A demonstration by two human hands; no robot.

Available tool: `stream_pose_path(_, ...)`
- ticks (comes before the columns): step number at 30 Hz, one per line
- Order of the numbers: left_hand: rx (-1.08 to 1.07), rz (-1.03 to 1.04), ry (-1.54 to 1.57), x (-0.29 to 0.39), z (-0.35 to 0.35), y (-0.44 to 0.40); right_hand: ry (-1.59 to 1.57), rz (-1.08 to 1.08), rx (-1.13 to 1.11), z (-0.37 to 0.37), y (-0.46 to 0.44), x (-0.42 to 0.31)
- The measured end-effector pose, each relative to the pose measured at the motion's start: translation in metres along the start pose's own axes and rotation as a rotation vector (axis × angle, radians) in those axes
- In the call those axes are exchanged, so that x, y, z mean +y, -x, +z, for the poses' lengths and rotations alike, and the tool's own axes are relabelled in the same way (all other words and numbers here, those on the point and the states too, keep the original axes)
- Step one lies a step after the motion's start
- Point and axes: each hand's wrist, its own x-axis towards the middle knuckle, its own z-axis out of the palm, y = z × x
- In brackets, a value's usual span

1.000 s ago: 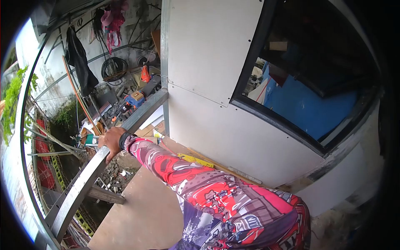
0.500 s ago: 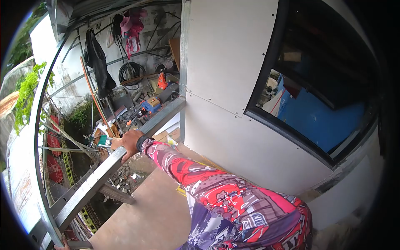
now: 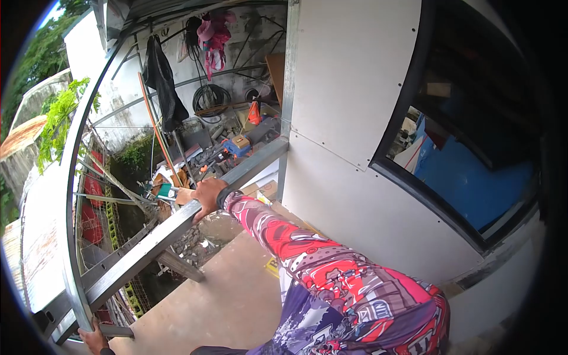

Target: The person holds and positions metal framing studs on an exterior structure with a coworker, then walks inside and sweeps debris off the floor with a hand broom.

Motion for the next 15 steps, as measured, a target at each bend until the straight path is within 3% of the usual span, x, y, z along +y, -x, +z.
stream_pose_path(5, -0.114, -0.03, 0.007, 0.021, -0.034, 0.016, -0.008, 0.042, -0.019, 0.002, 0.0, 0.0)
stream_pose_path(11, -0.089, -0.055, 0.044, 0.025, -0.046, 0.023, 0.011, 0.038, -0.076, -0.007, -0.001, -0.008)
stream_pose_path(14, -0.029, -0.042, 0.05, 0.025, -0.036, 0.022, -0.087, -0.01, -0.002, -0.012, 0.003, -0.007)
stream_pose_path(15, -0.053, -0.039, 0.033, 0.02, -0.035, 0.022, 0.012, 0.017, -0.031, 0.007, -0.005, -0.001)
